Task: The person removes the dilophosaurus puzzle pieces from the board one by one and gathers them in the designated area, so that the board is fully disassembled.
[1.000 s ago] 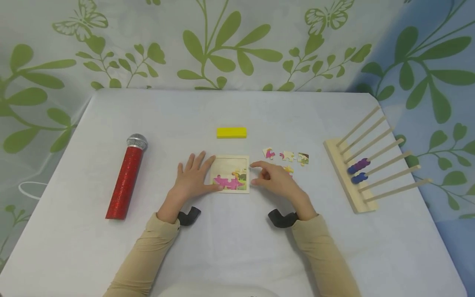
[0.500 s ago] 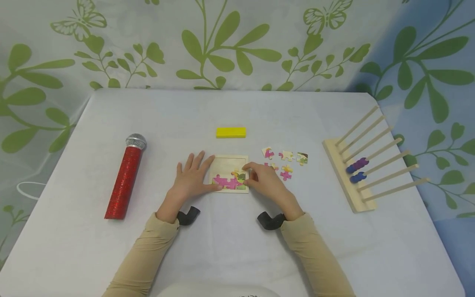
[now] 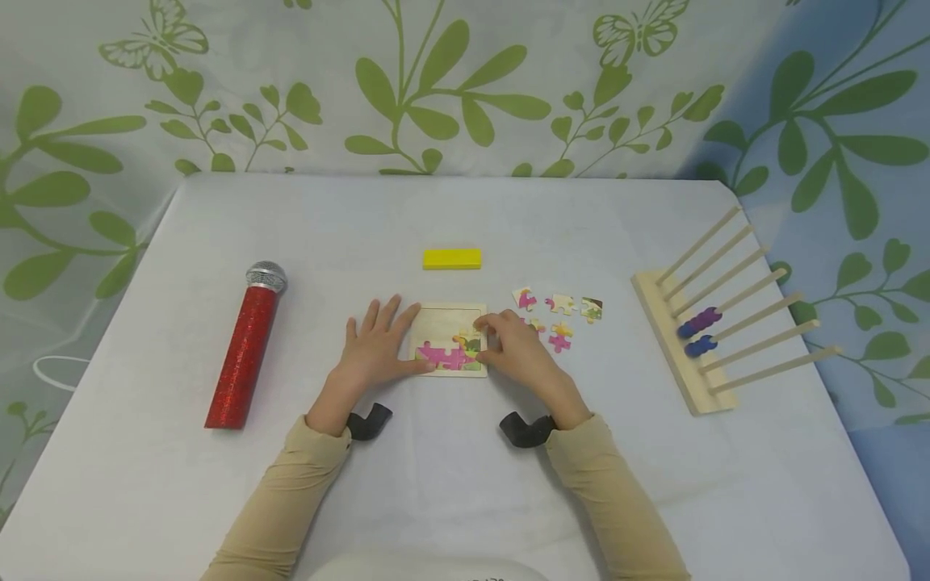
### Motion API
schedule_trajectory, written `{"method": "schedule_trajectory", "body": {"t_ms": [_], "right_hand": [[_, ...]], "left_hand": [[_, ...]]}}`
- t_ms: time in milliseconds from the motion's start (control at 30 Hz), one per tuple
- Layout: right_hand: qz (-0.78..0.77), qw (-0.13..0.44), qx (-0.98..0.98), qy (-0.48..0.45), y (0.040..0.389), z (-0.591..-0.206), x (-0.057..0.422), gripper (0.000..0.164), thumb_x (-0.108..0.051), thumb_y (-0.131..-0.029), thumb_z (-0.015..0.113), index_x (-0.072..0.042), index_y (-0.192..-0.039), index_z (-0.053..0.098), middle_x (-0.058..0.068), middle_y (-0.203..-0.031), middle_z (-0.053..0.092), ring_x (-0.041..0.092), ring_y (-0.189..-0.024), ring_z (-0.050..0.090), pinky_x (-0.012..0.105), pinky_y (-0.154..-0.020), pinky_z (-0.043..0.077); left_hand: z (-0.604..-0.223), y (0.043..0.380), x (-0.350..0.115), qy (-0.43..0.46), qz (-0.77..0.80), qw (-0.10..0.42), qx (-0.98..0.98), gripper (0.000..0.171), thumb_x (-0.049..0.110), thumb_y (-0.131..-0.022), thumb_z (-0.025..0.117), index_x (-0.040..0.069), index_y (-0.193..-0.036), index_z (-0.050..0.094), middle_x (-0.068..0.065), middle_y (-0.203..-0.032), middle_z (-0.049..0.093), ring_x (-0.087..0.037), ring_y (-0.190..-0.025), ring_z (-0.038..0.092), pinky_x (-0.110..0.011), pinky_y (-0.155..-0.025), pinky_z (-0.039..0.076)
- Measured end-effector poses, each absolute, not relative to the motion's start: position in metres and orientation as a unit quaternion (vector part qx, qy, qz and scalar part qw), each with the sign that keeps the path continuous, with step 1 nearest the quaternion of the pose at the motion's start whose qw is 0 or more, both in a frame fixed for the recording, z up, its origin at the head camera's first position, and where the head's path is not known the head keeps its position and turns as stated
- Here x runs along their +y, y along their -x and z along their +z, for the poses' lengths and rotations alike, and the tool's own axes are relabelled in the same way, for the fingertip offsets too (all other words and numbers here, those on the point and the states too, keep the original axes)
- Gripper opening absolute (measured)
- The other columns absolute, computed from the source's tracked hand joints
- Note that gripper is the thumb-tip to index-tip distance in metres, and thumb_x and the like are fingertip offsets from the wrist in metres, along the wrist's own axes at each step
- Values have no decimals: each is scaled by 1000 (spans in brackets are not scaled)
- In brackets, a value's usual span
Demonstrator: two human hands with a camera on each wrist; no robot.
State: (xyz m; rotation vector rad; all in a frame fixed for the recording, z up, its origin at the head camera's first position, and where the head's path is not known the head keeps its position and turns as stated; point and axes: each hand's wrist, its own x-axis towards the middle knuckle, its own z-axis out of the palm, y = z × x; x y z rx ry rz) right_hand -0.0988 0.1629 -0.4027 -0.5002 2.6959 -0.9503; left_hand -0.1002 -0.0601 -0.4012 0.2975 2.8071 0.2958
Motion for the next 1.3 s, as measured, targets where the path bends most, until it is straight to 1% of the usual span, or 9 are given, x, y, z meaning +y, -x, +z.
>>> {"method": "schedule_trajectory", "body": {"t_ms": [100,267,467,667,933,1100,1200,1300], "right_hand": [[-317,119,925,169,98,-403,163,38,-18,-74,69,-8,-109,57,6,-91,49,16,-69,41,27,-57,37],[-329,118,921,174,100,-403,164,36,-16,-74,69,-9,-106,54,6,-92,48,17,-70,41,27,-57,38],[-357,120,909,179,102,-402,162,34,-11,-73,70,-7,-101,52,4,-85,50,16,-71,45,28,-61,41],[-369,124,905,172,103,-403,162,31,-8,-74,68,-4,-101,52,2,-77,51,16,-67,46,28,-60,40],[-376,120,904,165,103,-404,161,28,-7,-74,67,-6,-96,50,3,-79,52,15,-68,49,28,-60,41],[-390,107,900,164,102,-404,161,18,-10,-80,61,-8,-94,50,2,-77,53,16,-67,48,28,-60,42],[-408,105,894,154,101,-405,165,12,-16,-84,56,-11,-93,50,2,-78,53,17,-67,47,28,-58,42],[-429,104,885,150,101,-400,178,11,-18,-86,54,-11,-94,51,3,-79,54,18,-67,47,28,-57,41]], "left_hand": [[-401,100,-60,-103,103,151,978,92,63,-64,60,26,-139,20,-7,-144,9,-33,-129,4,-59,-96,6],[-401,101,-60,-102,101,156,977,92,63,-64,59,26,-139,19,-6,-145,8,-33,-129,3,-58,-96,6],[-400,101,-61,-100,101,163,976,93,64,-64,59,27,-139,18,-6,-145,7,-33,-129,2,-58,-96,5],[-398,101,-61,-100,101,163,976,93,64,-64,59,27,-139,18,-6,-145,7,-33,-129,2,-58,-96,5],[-397,99,-61,-104,98,152,978,93,64,-64,59,26,-139,20,-6,-144,8,-32,-129,3,-58,-96,7],[-397,99,-61,-105,96,150,978,93,65,-64,58,26,-139,20,-6,-144,9,-32,-129,3,-58,-96,8],[-398,99,-61,-107,96,149,978,93,64,-64,59,25,-139,20,-6,-144,9,-33,-129,3,-58,-96,7],[-399,99,-62,-105,97,150,978,92,64,-64,59,25,-139,20,-6,-144,8,-33,-129,3,-58,-96,7]]}}
